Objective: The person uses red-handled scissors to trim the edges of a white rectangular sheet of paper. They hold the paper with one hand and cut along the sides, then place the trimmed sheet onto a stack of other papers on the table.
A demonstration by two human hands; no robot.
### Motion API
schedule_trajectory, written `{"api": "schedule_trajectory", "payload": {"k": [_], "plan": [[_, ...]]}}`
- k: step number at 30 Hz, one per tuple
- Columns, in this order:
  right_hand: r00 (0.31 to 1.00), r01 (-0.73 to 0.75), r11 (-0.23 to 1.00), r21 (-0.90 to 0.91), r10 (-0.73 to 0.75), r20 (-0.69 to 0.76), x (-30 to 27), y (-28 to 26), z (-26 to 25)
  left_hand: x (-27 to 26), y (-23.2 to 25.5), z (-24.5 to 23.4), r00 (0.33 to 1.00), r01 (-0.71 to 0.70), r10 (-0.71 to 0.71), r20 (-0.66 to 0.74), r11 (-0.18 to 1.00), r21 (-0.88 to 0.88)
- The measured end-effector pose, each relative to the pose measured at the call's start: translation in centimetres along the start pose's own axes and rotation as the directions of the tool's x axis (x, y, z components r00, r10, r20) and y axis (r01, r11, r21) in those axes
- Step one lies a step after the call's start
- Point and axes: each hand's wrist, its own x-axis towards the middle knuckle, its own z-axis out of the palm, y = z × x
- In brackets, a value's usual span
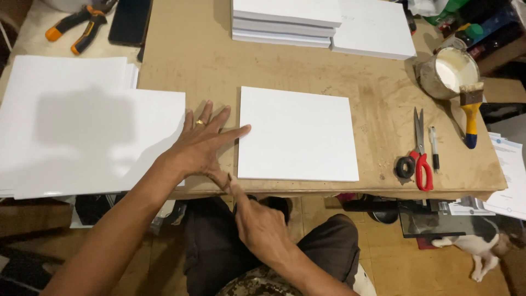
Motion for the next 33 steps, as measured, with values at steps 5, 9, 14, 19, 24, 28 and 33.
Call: {"api": "schedule_trajectory", "payload": {"k": [5, 9, 14, 19, 24, 28, 33], "plan": [[0.962, -0.235, 0.97, 0.06, 0.241, -0.126, -2.8, 2.1, -3.6, -1.6, 1.7, -2.4, 0.999, 0.021, -0.018, 0.04, 0.996, -0.089], [0.954, -0.274, 0.95, 0.153, 0.288, -0.082, -0.3, 0.8, -5.9, 0.5, 2.5, -1.3, 0.984, -0.058, 0.02, -0.177, 0.976, -0.21], [0.96, -0.171, 0.97, -0.172, 0.125, -0.25, -2.2, 5.6, -0.9, 1.3, 2.3, -0.4, 0.987, 0.045, -0.074, -0.142, 0.979, -0.197], [0.865, -0.445, 0.851, -0.279, 0.329, -0.378, -7.3, 13.7, -4.3, 1.3, 2.0, -0.3, 0.988, 0.03, -0.061, -0.141, 0.977, -0.213], [0.748, -0.51, 0.86, 0.015, 0.452, -0.487, -9.4, 17.4, -6.0, 0.5, 2.1, 0.0, 0.988, 0.007, -0.042, -0.152, 0.975, -0.221], [0.829, -0.49, 0.868, 0.08, 0.493, -0.264, -5.3, 7.2, -5.2, 0.8, 2.3, 0.3, 0.984, -0.006, -0.021, -0.176, 0.989, -0.146], [0.906, -0.421, 0.906, -0.045, 0.423, 0.026, -1.1, 3.2, -5.8, -0.1, 2.1, 0.7, 0.968, -0.04, -0.008, -0.249, 0.982, -0.185]]}}
